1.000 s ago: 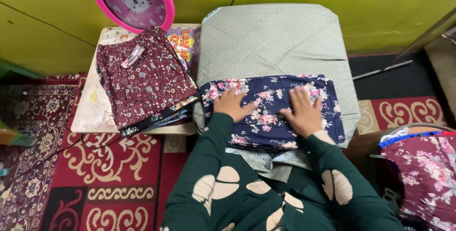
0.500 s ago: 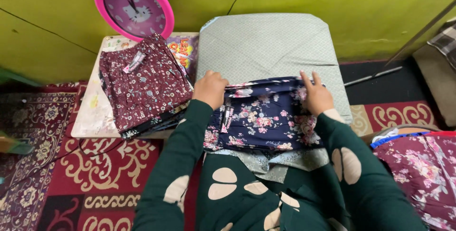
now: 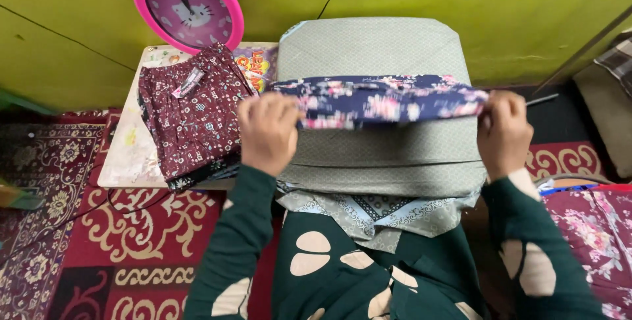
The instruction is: Folding floral patterned garments on a workspace cushion.
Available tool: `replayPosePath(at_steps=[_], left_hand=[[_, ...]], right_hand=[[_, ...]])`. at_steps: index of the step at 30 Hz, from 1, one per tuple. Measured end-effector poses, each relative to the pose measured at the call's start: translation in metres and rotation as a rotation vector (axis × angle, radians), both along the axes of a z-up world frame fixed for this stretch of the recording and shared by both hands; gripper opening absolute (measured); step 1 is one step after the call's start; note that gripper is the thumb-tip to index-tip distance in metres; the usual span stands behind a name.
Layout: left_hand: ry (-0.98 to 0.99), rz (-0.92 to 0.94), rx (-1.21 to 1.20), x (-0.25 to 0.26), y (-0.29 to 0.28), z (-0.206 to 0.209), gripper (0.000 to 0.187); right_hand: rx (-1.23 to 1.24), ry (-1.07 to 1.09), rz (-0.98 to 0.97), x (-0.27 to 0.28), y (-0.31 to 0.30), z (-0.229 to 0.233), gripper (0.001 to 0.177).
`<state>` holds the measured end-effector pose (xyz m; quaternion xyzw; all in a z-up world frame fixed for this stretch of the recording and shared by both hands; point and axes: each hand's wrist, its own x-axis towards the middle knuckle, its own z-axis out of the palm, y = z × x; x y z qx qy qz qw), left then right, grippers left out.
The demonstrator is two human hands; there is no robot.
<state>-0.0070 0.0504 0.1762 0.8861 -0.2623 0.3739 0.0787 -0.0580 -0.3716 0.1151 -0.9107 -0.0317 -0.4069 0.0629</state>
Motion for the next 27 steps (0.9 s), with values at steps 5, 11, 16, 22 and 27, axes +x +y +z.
replayPosePath(at_steps=[5,11,16,22,27], left_hand=[[0.500,-0.062,0.114,-0.036,0.023,-0.127,0.017],[0.611,-0.135,0.041,-0.027,0.015,-0.170,0.034],[0.643,-0.080,-0.079,-0.003,-0.040,-0.168,0.058],[0.787,0.110,0.014,-0.004,-0.049,-0.195,0.091],[0.695,0.115,-0.018,-0.004,-0.051,-0.206,0.092]], right_hand=[[0.083,0.485,-0.100,-0.055,-0.026,-0.106,0.022],[0.119,0.424,0.036,-0.030,-0.010,-0.157,0.021],[-0.008,0.273,0.232,0.012,0.133,-0.115,0.053],[-0.120,0.735,0.352,0.017,0.158,-0.132,0.084],[0.034,0.723,0.160,0.021,0.067,-0.132,0.089]])
